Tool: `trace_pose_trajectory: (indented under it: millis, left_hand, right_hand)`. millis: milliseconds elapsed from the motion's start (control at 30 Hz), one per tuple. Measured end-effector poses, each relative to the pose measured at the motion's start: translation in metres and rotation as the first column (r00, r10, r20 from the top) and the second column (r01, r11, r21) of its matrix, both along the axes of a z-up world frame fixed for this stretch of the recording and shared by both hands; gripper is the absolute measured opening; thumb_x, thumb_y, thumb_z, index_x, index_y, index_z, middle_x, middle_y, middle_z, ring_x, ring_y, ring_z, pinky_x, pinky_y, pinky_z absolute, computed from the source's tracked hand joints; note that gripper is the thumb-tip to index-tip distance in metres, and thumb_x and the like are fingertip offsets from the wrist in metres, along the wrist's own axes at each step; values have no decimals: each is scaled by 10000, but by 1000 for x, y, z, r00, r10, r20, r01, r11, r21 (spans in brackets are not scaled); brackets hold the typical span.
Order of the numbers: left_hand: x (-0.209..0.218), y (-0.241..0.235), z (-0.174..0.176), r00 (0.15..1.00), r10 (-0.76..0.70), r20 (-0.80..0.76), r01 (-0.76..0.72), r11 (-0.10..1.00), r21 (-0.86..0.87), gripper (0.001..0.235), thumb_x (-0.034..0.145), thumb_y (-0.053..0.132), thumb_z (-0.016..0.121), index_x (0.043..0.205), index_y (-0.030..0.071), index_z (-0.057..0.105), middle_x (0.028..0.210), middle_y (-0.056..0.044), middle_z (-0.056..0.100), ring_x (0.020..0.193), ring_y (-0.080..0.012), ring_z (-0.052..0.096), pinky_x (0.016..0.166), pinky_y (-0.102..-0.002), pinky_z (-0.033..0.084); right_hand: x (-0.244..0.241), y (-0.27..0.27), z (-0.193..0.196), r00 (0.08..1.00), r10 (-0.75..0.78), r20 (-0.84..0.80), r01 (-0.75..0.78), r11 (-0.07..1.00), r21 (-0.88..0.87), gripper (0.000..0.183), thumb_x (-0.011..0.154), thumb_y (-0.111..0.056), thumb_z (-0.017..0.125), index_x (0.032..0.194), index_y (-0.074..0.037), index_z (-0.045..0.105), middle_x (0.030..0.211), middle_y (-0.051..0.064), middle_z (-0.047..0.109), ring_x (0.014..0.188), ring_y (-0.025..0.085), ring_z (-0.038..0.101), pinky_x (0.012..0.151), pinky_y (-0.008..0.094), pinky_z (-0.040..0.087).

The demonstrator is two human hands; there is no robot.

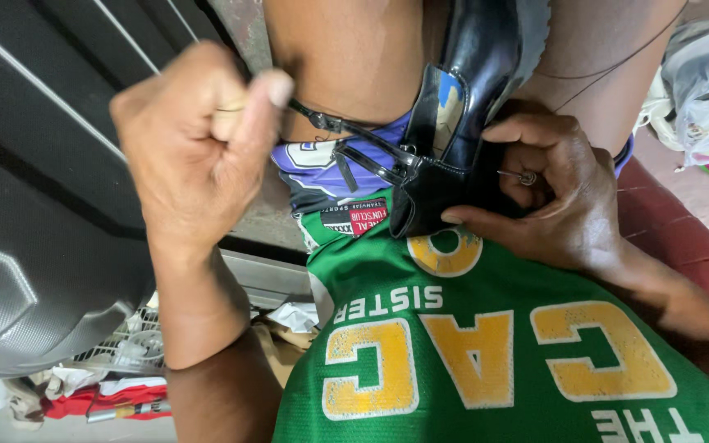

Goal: The person is sewing a black high-heeled shoe using a needle and thread. They repeatedly pass the needle through the shoe's upper part and pull the thread tight to secure the stitches.

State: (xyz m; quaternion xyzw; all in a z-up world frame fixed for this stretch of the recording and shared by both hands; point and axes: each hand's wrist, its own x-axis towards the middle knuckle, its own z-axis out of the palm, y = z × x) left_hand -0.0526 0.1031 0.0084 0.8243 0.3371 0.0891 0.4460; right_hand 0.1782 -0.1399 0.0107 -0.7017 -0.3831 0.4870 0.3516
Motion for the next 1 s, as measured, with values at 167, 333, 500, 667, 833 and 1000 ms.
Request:
trace_pose_trajectory:
  millis: [167,333,500,667,833,1000]
  left_hand:
    - [-11,39,-30,972,233,3,-223,925,306,311,1150,70,632,887,12,477,759,-78,389,649,-195,377,613,-323,316]
    - [16,19,-17,995,96,-32,-84,961,265,123,1096,88,689,1086,-12,619,986,-128,513,833,-232,516,712,-327,407]
    - [68,-24,4,901,-417,121,421,907,-8,207,946,122,740,1145,95,690,1138,-84,671,925,-247,689,805,-351,569]
    - [91,-26,-3,812,-581,59,581,792,-187,121,965,172,745,1034,94,684,1042,-45,666,869,-272,685,747,-401,540]
    - [83,-29,-11,798,-600,67,603,792,-92,122,970,197,749,979,96,680,1010,-55,648,865,-282,666,738,-418,527]
    - [80,-37,-4,871,-492,-10,492,870,18,309,971,188,806,762,85,603,868,-67,622,736,-268,624,656,-413,497]
  right_hand:
    - [-1,-3,3,1000,-19,-17,18,998,-56,787,761,-120,966,1334,-9,437,669,-38,452,549,10,374,482,191,264]
    - [4,1,4,998,19,66,-14,997,-72,804,764,-221,970,1353,-34,456,744,-19,499,629,41,449,540,195,376]
    - [21,1,12,974,203,99,-187,971,-149,905,727,-399,904,1426,-69,432,695,-34,528,582,80,537,493,224,446]
    - [56,-2,32,643,558,525,-533,818,-216,895,687,-517,843,1410,-72,560,871,107,710,620,226,662,473,331,508]
    - [64,11,23,849,349,397,-435,889,147,565,920,-398,766,1341,-75,573,1169,179,676,909,296,703,760,355,602]
    - [47,7,23,729,390,563,-439,897,-54,533,828,-449,805,1175,-58,704,962,70,731,657,229,691,557,347,549]
